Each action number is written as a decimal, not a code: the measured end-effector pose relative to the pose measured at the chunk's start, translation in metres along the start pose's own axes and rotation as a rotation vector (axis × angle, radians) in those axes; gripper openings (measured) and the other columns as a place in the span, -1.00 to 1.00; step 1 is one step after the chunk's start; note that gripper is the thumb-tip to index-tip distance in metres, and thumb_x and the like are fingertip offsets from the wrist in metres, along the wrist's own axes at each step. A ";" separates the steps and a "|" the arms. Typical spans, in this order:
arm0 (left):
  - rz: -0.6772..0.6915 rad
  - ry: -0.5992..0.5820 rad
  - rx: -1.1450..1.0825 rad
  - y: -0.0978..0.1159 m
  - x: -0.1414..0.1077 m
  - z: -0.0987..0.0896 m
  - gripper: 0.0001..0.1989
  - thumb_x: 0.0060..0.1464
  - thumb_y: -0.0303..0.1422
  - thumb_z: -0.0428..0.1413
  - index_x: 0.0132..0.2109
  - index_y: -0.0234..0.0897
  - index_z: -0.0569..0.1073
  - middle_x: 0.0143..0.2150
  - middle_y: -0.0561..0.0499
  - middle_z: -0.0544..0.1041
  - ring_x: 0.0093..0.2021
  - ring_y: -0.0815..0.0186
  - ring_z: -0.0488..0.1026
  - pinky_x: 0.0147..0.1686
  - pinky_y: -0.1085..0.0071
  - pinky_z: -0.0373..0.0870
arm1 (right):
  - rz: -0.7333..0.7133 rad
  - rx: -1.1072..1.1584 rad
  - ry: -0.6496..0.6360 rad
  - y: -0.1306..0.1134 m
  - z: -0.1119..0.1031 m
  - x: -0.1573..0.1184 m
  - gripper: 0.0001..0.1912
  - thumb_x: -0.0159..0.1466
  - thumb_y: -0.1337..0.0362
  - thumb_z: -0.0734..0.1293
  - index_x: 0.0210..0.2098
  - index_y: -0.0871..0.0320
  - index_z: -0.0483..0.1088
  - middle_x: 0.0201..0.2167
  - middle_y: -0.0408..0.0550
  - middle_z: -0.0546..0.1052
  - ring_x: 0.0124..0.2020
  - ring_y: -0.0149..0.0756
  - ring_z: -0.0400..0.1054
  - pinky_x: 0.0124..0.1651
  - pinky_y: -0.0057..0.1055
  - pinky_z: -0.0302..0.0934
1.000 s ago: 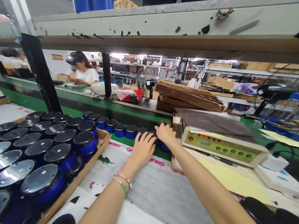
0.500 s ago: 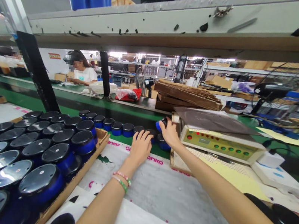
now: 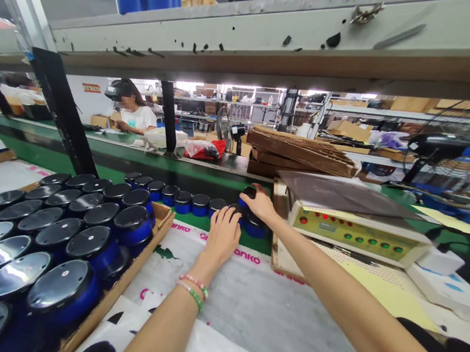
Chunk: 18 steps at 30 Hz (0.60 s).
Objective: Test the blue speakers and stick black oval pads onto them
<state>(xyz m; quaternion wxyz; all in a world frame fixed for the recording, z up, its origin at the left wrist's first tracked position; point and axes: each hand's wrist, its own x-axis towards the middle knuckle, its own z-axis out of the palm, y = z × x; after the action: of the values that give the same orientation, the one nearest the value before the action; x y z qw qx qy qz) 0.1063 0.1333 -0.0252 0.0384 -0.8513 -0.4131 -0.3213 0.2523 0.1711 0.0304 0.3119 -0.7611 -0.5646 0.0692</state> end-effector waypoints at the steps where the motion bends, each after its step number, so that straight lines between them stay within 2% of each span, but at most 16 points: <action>1: -0.002 0.002 0.004 0.000 0.000 0.000 -0.67 0.18 -0.43 -0.14 0.06 -0.27 0.31 0.15 -0.08 0.33 0.20 0.16 0.15 0.18 0.14 0.06 | -0.006 -0.021 -0.042 -0.009 0.004 0.006 -0.62 0.29 0.17 0.26 0.06 0.18 0.26 0.03 0.03 0.34 -0.06 -0.19 0.32 -0.06 -0.12 0.27; 6: -0.003 0.028 0.034 -0.002 0.000 0.001 -0.66 0.16 -0.45 -0.11 0.07 -0.27 0.31 0.14 -0.09 0.34 0.18 0.18 0.19 0.16 0.19 0.12 | -0.110 -0.088 -0.264 -0.061 0.026 0.021 -0.66 0.29 0.18 0.26 0.02 0.19 0.29 -0.02 0.02 0.38 -0.10 -0.22 0.34 -0.10 -0.15 0.29; 9: 0.006 0.047 0.036 -0.004 0.001 0.002 -0.67 0.15 -0.45 -0.10 0.06 -0.27 0.31 0.12 -0.09 0.35 0.17 0.19 0.21 0.15 0.21 0.14 | -0.252 -0.103 -0.360 -0.078 0.013 0.008 -0.66 0.30 0.16 0.24 0.00 0.20 0.30 -0.03 0.01 0.39 -0.10 -0.21 0.34 -0.08 -0.15 0.28; 11: 0.008 0.057 0.026 -0.005 0.001 0.003 -0.67 0.13 -0.45 -0.09 0.05 -0.30 0.33 0.10 -0.12 0.37 0.15 0.16 0.22 0.13 0.20 0.15 | -0.344 -0.128 -0.399 -0.075 -0.014 -0.012 -0.60 0.30 0.11 0.23 0.06 0.18 0.26 0.04 0.03 0.35 -0.01 -0.15 0.30 0.00 -0.07 0.21; 13: 0.003 0.066 0.009 -0.006 0.001 0.004 -0.67 0.13 -0.45 -0.08 0.04 -0.33 0.34 0.09 -0.17 0.37 0.15 0.11 0.22 0.11 0.17 0.17 | -0.408 -0.171 -0.443 -0.057 -0.056 -0.042 -0.51 0.28 0.04 0.22 0.14 0.12 0.20 0.11 0.04 0.30 0.08 -0.11 0.22 0.10 -0.05 0.10; 16: 0.003 0.076 -0.021 -0.007 0.000 0.008 -0.66 0.14 -0.44 -0.10 0.04 -0.35 0.35 0.12 -0.20 0.34 0.17 0.06 0.19 0.11 0.12 0.15 | -0.388 -0.259 -0.545 -0.008 -0.131 -0.099 -0.43 0.20 -0.04 0.27 0.15 -0.01 0.22 0.13 -0.06 0.33 0.09 -0.14 0.23 0.12 -0.27 0.08; 18: 0.007 0.076 -0.035 -0.007 -0.001 0.009 -0.65 0.15 -0.43 -0.11 0.05 -0.34 0.35 0.13 -0.20 0.33 0.18 0.04 0.18 0.10 0.10 0.15 | -0.262 -0.342 -0.562 0.033 -0.177 -0.140 -0.40 0.19 -0.07 0.24 0.16 0.01 0.23 0.12 0.01 0.34 0.06 -0.03 0.26 0.07 -0.19 0.13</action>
<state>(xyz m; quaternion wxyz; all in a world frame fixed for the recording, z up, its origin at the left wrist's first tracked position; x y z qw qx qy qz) 0.1054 0.1405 -0.0343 0.0403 -0.8405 -0.4026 -0.3604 0.3105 -0.0309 0.1182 0.0187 -0.6746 -0.7246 0.1396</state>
